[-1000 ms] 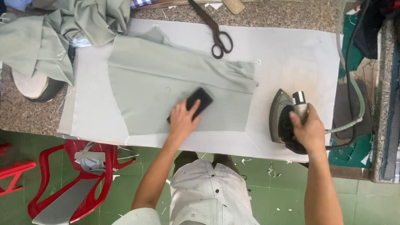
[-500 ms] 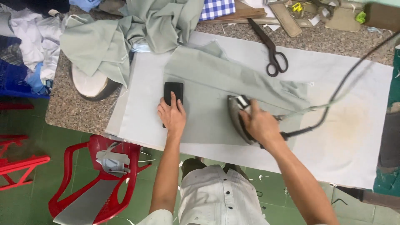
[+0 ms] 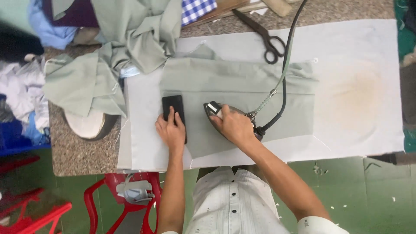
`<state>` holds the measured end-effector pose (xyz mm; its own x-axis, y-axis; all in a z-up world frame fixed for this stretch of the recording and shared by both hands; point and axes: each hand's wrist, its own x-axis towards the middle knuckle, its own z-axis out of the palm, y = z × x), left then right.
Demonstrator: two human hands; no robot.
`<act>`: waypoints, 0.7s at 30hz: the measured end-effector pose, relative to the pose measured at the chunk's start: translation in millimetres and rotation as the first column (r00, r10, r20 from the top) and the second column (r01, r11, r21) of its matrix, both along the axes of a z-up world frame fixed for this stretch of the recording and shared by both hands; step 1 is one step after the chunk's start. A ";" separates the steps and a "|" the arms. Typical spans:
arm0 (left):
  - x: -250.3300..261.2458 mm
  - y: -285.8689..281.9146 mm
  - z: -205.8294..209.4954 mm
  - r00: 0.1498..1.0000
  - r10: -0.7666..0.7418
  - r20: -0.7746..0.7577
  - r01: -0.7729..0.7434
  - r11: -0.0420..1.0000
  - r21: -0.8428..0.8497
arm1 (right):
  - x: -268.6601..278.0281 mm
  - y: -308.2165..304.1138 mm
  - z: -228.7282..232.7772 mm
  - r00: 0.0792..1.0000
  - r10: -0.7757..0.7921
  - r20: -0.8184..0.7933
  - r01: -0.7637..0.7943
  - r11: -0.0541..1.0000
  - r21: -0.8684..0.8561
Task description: The person lays a light green fabric piece on a white ironing board, smooths it, and uses a steam iron to press the material. They repeatedly fold the fabric and iron different sections, using a black rectangular pad to hold the fabric in place during pressing.
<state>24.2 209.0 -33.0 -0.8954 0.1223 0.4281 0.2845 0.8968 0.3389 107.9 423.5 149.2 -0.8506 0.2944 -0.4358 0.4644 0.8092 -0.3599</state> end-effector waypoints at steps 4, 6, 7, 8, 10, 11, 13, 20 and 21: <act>0.9 -0.7 4.8 0.999 -0.044 -0.009 0.044 0.999 -0.008 | 46.1 56.2 -7.0 0.985 -0.168 -0.023 0.169 0.985 0.033; 1.5 -1.2 3.7 0.998 -0.064 -0.011 0.063 0.998 -0.030 | 74.3 86.7 -11.1 0.975 -0.221 -0.018 0.222 0.972 0.077; 1.2 -1.7 2.7 0.998 -0.062 -0.010 0.061 0.997 -0.041 | 88.1 101.8 -11.4 0.963 -0.269 -0.019 0.269 0.957 0.109; 0.6 -2.3 2.1 0.998 -0.059 -0.010 0.059 0.997 -0.051 | 102.2 116.3 -11.4 0.948 -0.316 -0.021 0.316 0.938 0.142; 0.3 -2.9 1.2 0.997 -0.076 -0.020 0.075 0.996 -0.051 | 133.3 151.9 -24.7 0.928 -0.373 -0.008 0.369 0.912 0.182; 1.0 -2.3 0.3 0.997 -0.080 -0.024 0.079 0.996 -0.049 | 148.4 170.9 -31.2 0.908 -0.419 0.008 0.406 0.886 0.225; -0.2 -0.6 2.6 0.996 -0.084 -0.033 0.082 0.995 -0.060 | 178.6 203.7 -48.9 0.882 -0.470 0.008 0.452 0.852 0.264; 13.1 31.9 7.2 0.958 -0.288 -0.014 0.285 0.954 -0.096 | 227.0 311.3 -80.2 0.789 -0.610 -0.075 0.601 0.739 0.304; 34.6 60.9 13.1 0.965 -0.261 -0.013 0.259 0.961 -0.095 | 222.3 327.3 -82.3 0.805 -0.588 -0.074 0.580 0.755 0.306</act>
<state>58.7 269.8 -19.9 -0.8165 0.3893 0.4262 0.5196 0.8174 0.2487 330.2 750.8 66.9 -0.4601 0.8487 -0.2606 0.8878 0.4418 -0.1289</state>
